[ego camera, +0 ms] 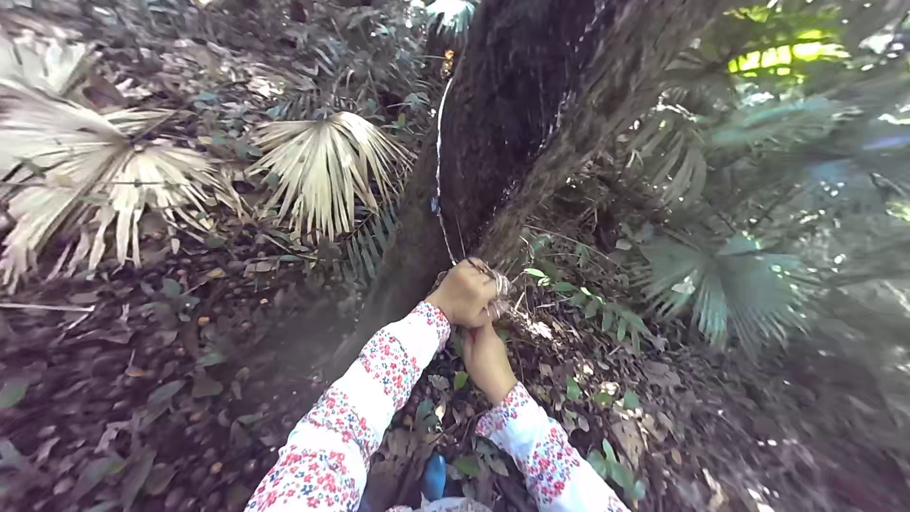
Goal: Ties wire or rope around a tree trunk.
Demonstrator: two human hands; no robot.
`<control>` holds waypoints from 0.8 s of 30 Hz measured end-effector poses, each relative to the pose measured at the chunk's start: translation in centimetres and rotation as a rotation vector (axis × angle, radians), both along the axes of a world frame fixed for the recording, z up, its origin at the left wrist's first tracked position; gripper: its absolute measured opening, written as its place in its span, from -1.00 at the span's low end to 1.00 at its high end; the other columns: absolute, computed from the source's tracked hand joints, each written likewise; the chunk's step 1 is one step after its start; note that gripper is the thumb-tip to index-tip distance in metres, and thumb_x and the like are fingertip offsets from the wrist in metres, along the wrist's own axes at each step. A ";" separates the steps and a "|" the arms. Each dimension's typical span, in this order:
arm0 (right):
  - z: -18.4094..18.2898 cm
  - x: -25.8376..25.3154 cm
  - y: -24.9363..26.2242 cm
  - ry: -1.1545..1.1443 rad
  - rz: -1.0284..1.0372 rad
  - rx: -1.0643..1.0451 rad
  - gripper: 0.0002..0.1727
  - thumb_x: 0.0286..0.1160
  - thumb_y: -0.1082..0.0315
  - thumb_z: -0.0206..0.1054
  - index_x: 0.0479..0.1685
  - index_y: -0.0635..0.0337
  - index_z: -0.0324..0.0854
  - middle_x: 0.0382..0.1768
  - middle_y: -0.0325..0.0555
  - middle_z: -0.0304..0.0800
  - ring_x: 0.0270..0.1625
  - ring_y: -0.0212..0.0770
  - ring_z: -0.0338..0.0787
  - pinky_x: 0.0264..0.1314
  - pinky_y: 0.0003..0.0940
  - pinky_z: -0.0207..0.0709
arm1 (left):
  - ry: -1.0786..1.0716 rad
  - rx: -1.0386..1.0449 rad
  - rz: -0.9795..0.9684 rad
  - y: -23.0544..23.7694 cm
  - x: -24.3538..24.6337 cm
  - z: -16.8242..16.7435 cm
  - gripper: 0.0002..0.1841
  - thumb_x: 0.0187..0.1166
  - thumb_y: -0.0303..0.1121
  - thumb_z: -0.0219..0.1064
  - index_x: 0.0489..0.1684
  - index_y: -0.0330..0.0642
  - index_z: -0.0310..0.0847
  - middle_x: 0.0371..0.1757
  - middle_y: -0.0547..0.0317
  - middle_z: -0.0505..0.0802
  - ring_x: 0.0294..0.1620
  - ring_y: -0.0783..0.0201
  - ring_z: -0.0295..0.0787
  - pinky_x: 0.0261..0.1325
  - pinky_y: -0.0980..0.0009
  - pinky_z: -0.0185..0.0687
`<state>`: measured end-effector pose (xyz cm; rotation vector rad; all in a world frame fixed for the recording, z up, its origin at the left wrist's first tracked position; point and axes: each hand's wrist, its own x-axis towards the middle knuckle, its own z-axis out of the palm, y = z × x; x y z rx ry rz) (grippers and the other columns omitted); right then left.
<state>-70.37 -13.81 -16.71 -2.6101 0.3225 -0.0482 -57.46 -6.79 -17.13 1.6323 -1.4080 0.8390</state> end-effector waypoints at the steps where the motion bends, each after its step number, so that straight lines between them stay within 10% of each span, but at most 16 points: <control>1: -0.3 0.5 -0.7 -0.005 0.007 -0.004 -0.56 0.76 0.38 0.09 0.46 0.53 0.43 0.23 0.40 0.73 0.22 0.24 0.83 0.34 0.09 0.64 | -0.011 -0.002 0.029 -0.6 0.3 -0.2 -0.36 0.65 0.03 -0.10 -0.47 -0.27 0.82 -0.59 -0.01 0.84 -0.47 0.05 0.87 0.12 -0.01 0.71; 8: -2.9 -1.1 -5.7 0.118 0.201 -0.051 -0.57 0.79 0.35 0.07 0.48 0.42 0.48 0.29 0.40 0.70 0.24 0.28 0.82 0.33 0.14 0.64 | 0.079 -0.012 0.218 -3.0 -2.6 -4.8 -0.33 0.68 0.05 -0.14 -0.52 -0.26 0.79 -0.62 -0.03 0.83 -0.52 0.04 0.86 0.03 -0.01 0.74; 12: -3.4 -0.2 -6.2 -0.278 0.238 -0.010 -0.71 0.52 0.48 0.30 0.09 0.53 0.69 0.03 0.40 0.82 -0.04 0.28 0.91 0.04 0.17 0.75 | -0.156 -0.115 0.230 -3.3 -1.8 -1.7 -0.29 0.72 0.10 -0.20 -0.54 -0.20 0.79 -0.64 0.05 0.82 -0.50 0.16 0.81 0.07 0.19 0.69; 24: -1.2 1.6 -6.9 -0.104 0.246 -0.103 -0.64 0.69 0.46 0.17 0.37 0.43 0.59 0.27 0.40 0.72 -0.01 0.30 0.89 0.03 0.15 0.75 | -0.164 -0.172 0.239 -4.7 0.6 -1.8 -0.21 0.73 0.18 -0.28 -0.64 -0.18 0.73 -0.70 0.07 0.77 -0.56 0.20 0.75 0.10 0.21 0.66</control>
